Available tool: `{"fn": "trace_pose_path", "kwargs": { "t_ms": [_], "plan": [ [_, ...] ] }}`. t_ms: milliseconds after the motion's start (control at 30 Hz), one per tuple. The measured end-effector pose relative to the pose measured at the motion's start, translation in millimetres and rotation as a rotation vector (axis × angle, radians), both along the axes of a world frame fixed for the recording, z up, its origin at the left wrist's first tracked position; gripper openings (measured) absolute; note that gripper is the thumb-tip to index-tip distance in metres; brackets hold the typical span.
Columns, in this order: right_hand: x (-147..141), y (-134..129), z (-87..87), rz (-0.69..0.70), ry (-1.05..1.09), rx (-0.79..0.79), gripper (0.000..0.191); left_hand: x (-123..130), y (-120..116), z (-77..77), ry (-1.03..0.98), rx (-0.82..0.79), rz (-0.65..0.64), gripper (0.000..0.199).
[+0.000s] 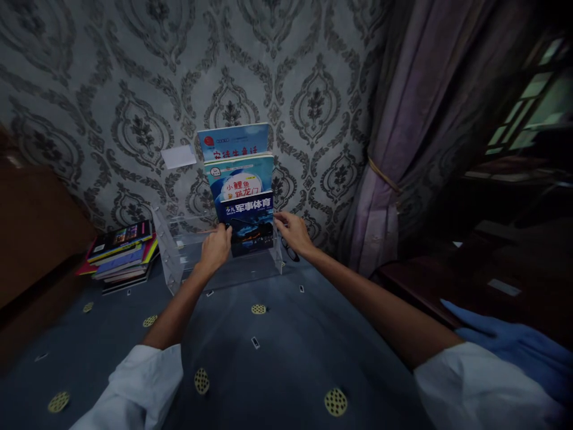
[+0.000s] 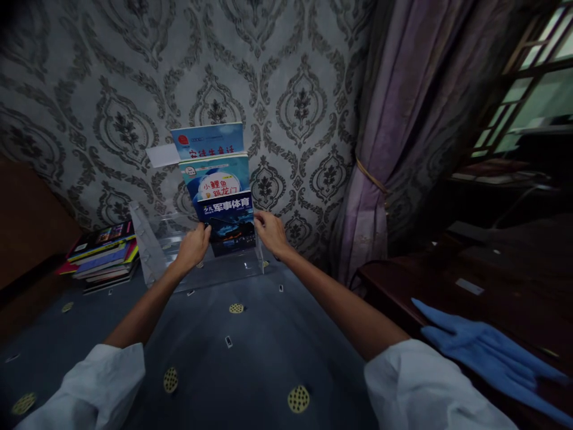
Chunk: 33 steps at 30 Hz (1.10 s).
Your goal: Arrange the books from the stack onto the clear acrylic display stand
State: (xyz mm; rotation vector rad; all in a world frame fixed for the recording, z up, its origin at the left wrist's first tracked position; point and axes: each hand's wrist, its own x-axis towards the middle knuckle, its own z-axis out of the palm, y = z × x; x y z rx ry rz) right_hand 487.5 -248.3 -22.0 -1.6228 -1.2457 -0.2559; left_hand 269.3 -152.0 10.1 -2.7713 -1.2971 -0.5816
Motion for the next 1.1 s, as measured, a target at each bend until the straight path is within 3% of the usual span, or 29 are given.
{"fn": "trace_pose_path", "kwargs": {
  "t_ms": [500,733,933,1100],
  "plan": [
    [-17.3,-18.9,12.9,-0.013,0.020,0.011,0.027,-10.3,-14.8,13.6,-0.092,-0.044,0.028,0.040],
    [-25.9,-25.3,18.1,0.006,0.025,0.012,0.030,-1.8,-1.7,16.9,-0.203,-0.130,0.048,0.048],
    [-41.5,-41.8,5.5,0.093,0.066,0.008,0.029,4.8,9.8,15.0,-0.242,-0.154,0.059,0.052],
    [-77.2,-74.2,-26.2,0.197,0.119,-0.047,0.029,-3.6,5.6,7.7,-0.259,-0.179,0.037,0.047]
  ]
}}
